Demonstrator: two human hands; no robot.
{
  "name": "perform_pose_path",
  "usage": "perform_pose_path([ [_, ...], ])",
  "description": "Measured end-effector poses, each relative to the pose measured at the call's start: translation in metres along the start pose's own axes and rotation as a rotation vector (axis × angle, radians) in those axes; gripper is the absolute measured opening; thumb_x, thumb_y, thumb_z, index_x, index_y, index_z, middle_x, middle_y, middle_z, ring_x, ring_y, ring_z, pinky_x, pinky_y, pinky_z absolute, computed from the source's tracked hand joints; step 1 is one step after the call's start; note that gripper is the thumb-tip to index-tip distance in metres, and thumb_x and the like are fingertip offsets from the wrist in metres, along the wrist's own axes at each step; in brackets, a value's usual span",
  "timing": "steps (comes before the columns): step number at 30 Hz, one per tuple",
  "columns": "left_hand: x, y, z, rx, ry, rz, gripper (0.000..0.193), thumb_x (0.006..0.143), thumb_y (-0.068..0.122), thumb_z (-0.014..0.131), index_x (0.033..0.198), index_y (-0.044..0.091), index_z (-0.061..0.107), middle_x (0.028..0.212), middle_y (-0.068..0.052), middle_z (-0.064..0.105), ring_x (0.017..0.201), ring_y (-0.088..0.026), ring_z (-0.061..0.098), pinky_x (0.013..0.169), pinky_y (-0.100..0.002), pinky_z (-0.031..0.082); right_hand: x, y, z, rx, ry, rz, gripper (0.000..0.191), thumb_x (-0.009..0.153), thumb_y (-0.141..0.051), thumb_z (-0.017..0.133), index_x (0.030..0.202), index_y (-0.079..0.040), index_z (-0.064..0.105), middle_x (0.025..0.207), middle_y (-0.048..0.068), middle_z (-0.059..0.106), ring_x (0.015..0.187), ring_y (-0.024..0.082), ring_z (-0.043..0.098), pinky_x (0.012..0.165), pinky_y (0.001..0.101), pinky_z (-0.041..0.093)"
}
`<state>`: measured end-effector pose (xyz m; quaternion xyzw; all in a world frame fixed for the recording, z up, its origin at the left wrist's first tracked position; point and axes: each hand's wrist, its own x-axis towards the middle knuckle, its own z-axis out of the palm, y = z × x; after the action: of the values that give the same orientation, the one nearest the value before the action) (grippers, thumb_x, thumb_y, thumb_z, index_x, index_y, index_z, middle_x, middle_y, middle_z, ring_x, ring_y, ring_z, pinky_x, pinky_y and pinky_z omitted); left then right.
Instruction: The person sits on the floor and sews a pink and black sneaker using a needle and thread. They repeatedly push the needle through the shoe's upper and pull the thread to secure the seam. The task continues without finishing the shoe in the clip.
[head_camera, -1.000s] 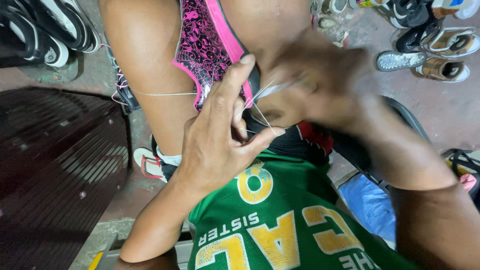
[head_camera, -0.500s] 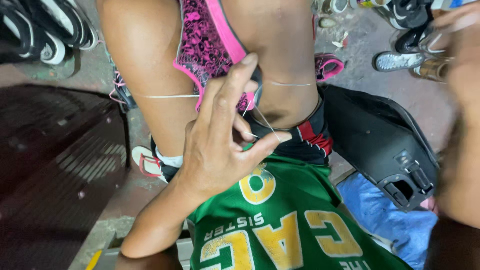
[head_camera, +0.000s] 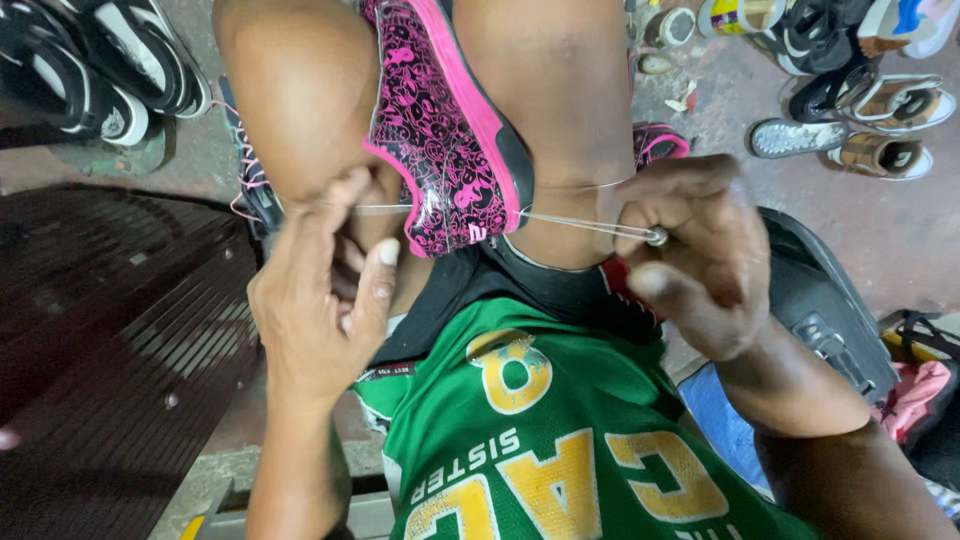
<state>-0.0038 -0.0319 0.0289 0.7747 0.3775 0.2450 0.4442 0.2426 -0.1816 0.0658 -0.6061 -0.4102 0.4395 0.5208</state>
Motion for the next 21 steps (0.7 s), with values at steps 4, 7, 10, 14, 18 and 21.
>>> perform_pose_path([
  [4,-0.028,-0.045,-0.001,-0.191,-0.009,-0.007,0.035,0.095,0.008,0.079,0.076,0.005,0.05,0.068,0.001,0.047,0.061,-0.008,0.042,0.059,-0.024,0.032,0.016,0.012,0.02,-0.488,-0.086,-0.037,0.065,0.082,-0.021,0.092,0.129,-0.003,0.051,0.084,-0.001,0.055,0.066,0.005,0.047,0.058,0.0219,0.041],
  [7,-0.049,-0.077,-0.011,-0.386,0.219,-0.261,0.053,0.103,0.006,0.073,0.07,0.012,0.032,0.065,0.005,0.036,0.061,-0.004,0.029,0.058,-0.024,0.022,0.028,0.036,0.033,-0.598,0.003,-0.246,0.056,0.088,-0.013,0.096,0.126,-0.007,0.056,0.072,-0.003,0.045,0.061,0.003,0.042,0.052,0.0195,0.036],
  [10,-0.049,-0.104,-0.038,-0.345,0.481,-0.348,0.059,0.107,0.005,0.073,0.07,0.014,0.029,0.065,0.007,0.031,0.062,-0.003,0.025,0.058,-0.025,0.018,0.032,0.046,0.037,-0.564,0.015,-0.151,0.053,0.087,-0.012,0.096,0.123,-0.006,0.058,0.063,-0.005,0.041,0.055,0.003,0.038,0.052,0.0234,0.031],
  [14,-0.035,-0.1,-0.045,-0.142,0.382,-0.155,0.035,0.112,0.01,0.069,0.089,0.005,0.043,0.091,-0.003,0.042,0.083,-0.011,0.04,0.077,-0.026,0.035,0.031,0.039,0.036,-0.557,-0.009,-0.127,0.054,0.089,-0.012,0.093,0.127,-0.007,0.055,0.066,-0.004,0.044,0.056,0.004,0.042,0.053,0.0235,0.037],
  [18,-0.025,-0.048,-0.023,0.215,0.141,0.12,0.022,0.104,0.009,0.064,0.124,0.002,0.059,0.128,-0.019,0.06,0.119,-0.033,0.06,0.103,-0.038,0.049,0.026,0.017,0.023,-0.68,-0.12,0.034,0.079,0.081,-0.027,0.09,0.142,-0.006,0.043,0.076,-0.001,0.056,0.061,0.01,0.058,0.053,0.027,0.048],
  [21,-0.009,-0.021,-0.005,0.2,-0.076,0.195,0.025,0.095,0.013,0.07,0.119,0.006,0.066,0.113,-0.013,0.068,0.101,-0.032,0.068,0.085,-0.039,0.053,0.022,-0.009,0.002,-0.991,-0.283,0.161,0.1,0.077,-0.037,0.09,0.156,-0.007,0.036,0.076,0.0,0.066,0.062,0.02,0.066,0.053,0.0363,0.051],
])
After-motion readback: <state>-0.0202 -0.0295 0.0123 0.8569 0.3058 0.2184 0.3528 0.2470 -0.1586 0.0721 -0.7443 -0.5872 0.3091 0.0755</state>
